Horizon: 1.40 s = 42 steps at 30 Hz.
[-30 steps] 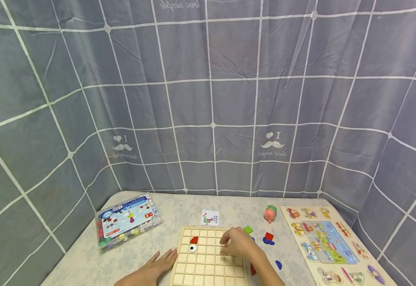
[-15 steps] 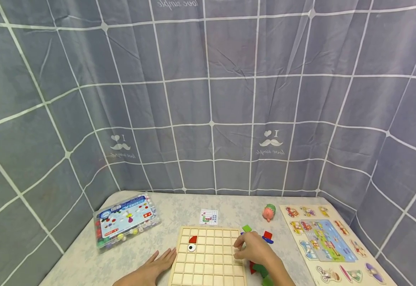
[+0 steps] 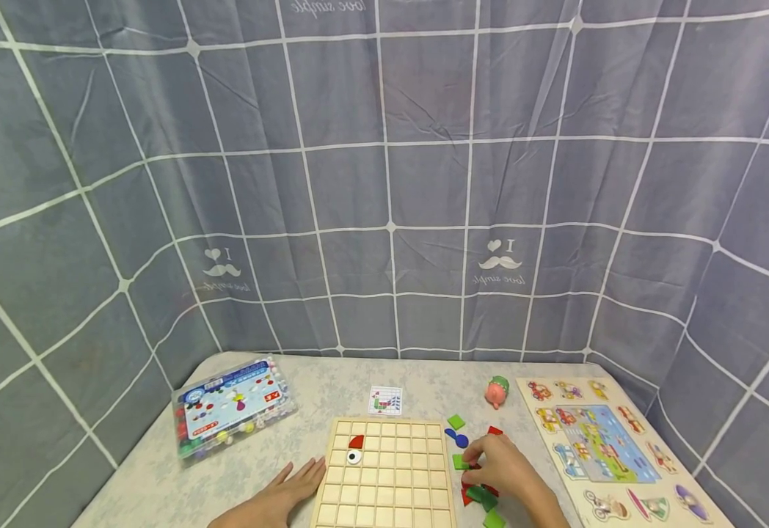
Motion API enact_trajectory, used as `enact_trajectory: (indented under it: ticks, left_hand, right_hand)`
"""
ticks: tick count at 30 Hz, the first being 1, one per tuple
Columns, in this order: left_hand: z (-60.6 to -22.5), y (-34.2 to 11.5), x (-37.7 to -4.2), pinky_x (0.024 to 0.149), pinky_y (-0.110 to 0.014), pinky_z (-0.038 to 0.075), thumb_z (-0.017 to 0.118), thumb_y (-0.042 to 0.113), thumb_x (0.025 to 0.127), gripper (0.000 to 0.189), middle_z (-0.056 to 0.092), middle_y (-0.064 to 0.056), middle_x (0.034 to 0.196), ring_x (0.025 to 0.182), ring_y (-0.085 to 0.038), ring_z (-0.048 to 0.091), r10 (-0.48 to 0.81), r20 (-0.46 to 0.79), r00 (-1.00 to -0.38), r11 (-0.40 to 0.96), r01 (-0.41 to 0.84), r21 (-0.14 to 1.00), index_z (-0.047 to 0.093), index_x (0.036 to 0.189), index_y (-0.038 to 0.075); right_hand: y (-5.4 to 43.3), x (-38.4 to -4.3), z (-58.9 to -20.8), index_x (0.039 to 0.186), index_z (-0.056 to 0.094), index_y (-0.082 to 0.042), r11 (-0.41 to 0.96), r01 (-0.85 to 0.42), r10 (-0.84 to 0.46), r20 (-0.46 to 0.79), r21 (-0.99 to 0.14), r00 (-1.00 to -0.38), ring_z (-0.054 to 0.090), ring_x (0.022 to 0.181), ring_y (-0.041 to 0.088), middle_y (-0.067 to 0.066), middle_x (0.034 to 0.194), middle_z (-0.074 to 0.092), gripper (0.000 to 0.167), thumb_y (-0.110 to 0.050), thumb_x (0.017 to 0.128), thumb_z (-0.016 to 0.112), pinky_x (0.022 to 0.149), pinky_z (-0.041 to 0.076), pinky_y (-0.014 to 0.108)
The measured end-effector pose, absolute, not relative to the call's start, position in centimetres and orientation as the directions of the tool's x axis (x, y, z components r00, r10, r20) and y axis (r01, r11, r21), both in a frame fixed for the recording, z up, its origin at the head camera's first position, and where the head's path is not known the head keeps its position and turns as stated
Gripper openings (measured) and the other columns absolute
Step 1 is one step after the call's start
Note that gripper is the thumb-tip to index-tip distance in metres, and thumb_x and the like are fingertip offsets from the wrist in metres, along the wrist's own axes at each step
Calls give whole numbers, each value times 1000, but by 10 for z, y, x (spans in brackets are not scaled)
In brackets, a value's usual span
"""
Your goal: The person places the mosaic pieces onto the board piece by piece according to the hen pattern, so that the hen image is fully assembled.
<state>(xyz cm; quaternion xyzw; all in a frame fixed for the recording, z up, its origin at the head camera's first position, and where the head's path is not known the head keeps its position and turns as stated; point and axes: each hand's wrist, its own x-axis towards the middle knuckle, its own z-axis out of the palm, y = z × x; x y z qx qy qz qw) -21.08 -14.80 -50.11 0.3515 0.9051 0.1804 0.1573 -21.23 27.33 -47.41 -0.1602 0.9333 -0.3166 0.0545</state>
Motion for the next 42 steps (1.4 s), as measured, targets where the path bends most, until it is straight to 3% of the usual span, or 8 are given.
enact_trajectory:
  ticks: [5, 12, 19, 31, 37, 42]
  left_hand:
    - [-500, -149, -211, 120, -57, 16, 64, 67, 81, 106, 23, -13, 162, 151, -25, 19, 699, -150, -699, 678, 582, 448, 22, 155, 5]
    - [-499, -150, -210, 121, -57, 15, 64, 67, 80, 107, 23, -13, 162, 151, -26, 19, 697, -154, -700, 676, 572, 464, 21, 155, 5]
    - [-501, -150, -209, 121, -56, 16, 68, 64, 79, 106, 24, -11, 162, 151, -25, 20, 689, -142, -711, 682, 569, 459, 23, 155, 6]
    - [-499, -148, -211, 120, -58, 15, 62, 68, 81, 107, 22, -14, 162, 152, -25, 19, 692, -173, -701, 686, 566, 457, 20, 155, 4]
    - [-502, -149, -212, 120, -59, 15, 60, 69, 82, 106, 21, -15, 162, 152, -26, 18, 703, -155, -694, 673, 579, 459, 19, 155, 4]
    - [-502, -149, -211, 120, -59, 15, 61, 69, 82, 106, 22, -14, 162, 152, -25, 18, 700, -157, -697, 677, 578, 456, 20, 155, 4]
  right_hand:
    - [288, -206, -476, 89, 75, -11, 769, -212, -285, -27, -603, -958, 47, 61, -1, -5, 84, 70, 21, -23, 74, 83, 53, 42, 20]
    - [296, -203, -477, 88, 75, -11, 800, -104, -211, -115, -591, -971, 49, 64, 9, -4, 84, 69, 19, -21, 73, 84, 54, 42, 21]
    - [300, -203, -482, 87, 75, -10, 786, -106, -230, -129, -609, -964, 49, 64, 9, -2, 84, 70, 19, -17, 71, 84, 53, 42, 21]
    - [304, -204, -481, 86, 74, -10, 791, -83, -211, -143, -606, -967, 55, 69, 15, 0, 85, 71, 16, -10, 72, 82, 56, 45, 23]
    - [300, -201, -481, 86, 74, -11, 841, 67, -62, -218, -537, -974, 54, 75, 14, -3, 83, 69, 21, -13, 69, 86, 68, 50, 29]
    - [296, -201, -479, 85, 73, -10, 843, 132, -4, -252, -521, -968, 53, 73, 14, -3, 80, 67, 21, -8, 68, 86, 69, 51, 30]
